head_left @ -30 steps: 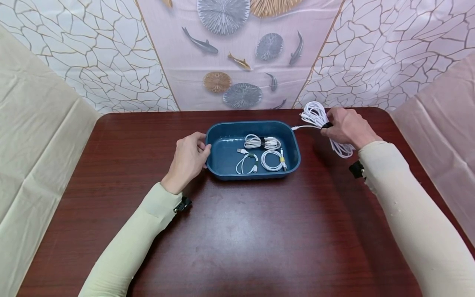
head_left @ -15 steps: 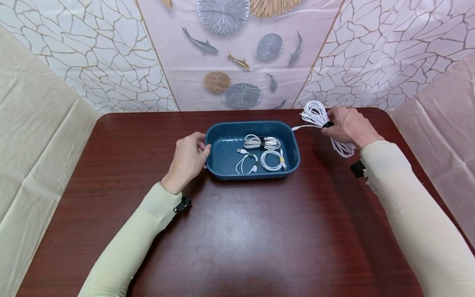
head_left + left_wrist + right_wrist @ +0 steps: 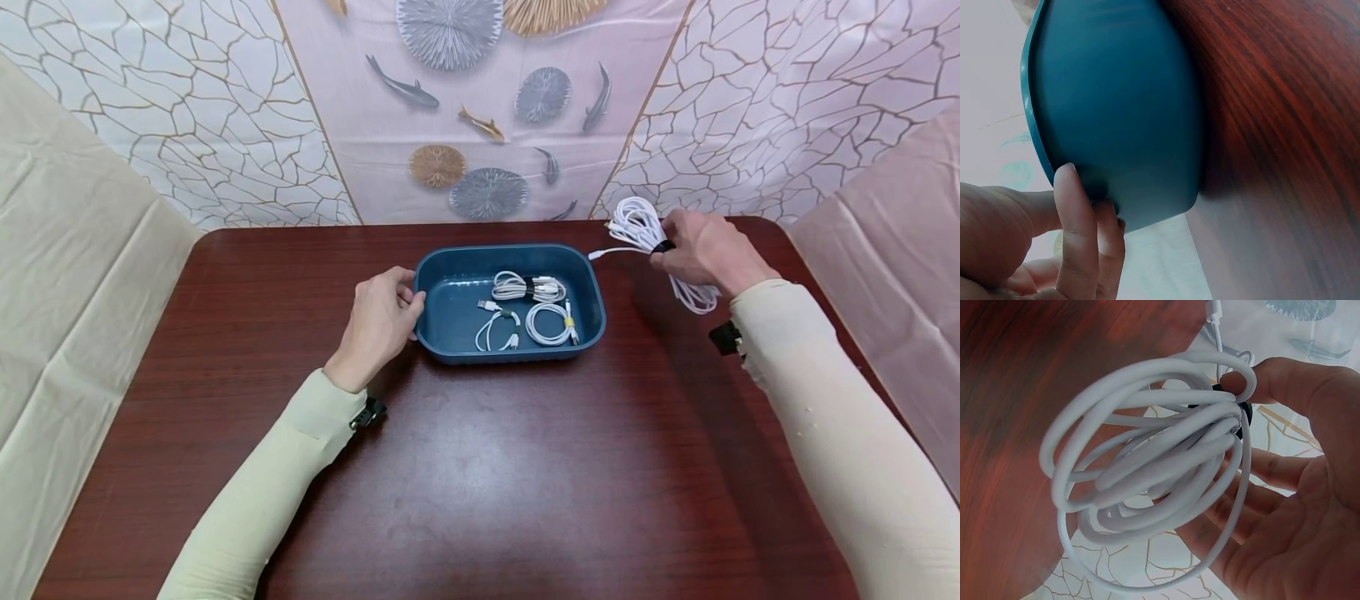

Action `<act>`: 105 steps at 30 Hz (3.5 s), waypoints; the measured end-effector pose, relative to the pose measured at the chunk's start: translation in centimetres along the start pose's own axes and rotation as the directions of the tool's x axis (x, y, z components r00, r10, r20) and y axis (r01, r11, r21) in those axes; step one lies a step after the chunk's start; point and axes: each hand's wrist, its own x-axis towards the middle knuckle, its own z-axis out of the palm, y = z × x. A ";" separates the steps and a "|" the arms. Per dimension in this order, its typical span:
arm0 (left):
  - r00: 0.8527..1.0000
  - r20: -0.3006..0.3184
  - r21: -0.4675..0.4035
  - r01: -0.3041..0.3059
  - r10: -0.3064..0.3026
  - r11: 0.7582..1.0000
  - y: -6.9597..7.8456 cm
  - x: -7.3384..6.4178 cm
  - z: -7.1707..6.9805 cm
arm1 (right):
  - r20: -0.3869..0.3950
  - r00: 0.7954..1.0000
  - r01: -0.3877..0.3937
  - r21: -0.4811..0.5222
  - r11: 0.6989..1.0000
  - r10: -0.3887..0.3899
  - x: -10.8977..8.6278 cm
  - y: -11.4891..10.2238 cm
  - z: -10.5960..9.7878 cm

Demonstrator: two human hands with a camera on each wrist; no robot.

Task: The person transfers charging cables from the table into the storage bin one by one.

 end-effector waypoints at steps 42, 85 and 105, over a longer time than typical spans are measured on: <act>1.000 -0.010 0.012 -0.016 0.016 1.000 -0.1 0.1 0.0 | -0.075 0.995 0.059 -0.015 0.998 -0.060 -0.8 -0.1 -1.8; 1.000 -0.008 0.018 -0.004 0.004 1.000 0.0 0.0 0.1 | -0.107 0.990 0.097 0.000 0.995 -0.097 -1.8 -0.9 -3.0; 1.000 -0.007 0.013 0.005 -0.005 1.000 0.1 0.1 0.0 | -0.138 0.983 0.125 -0.013 0.992 -0.125 -2.4 -1.4 -3.1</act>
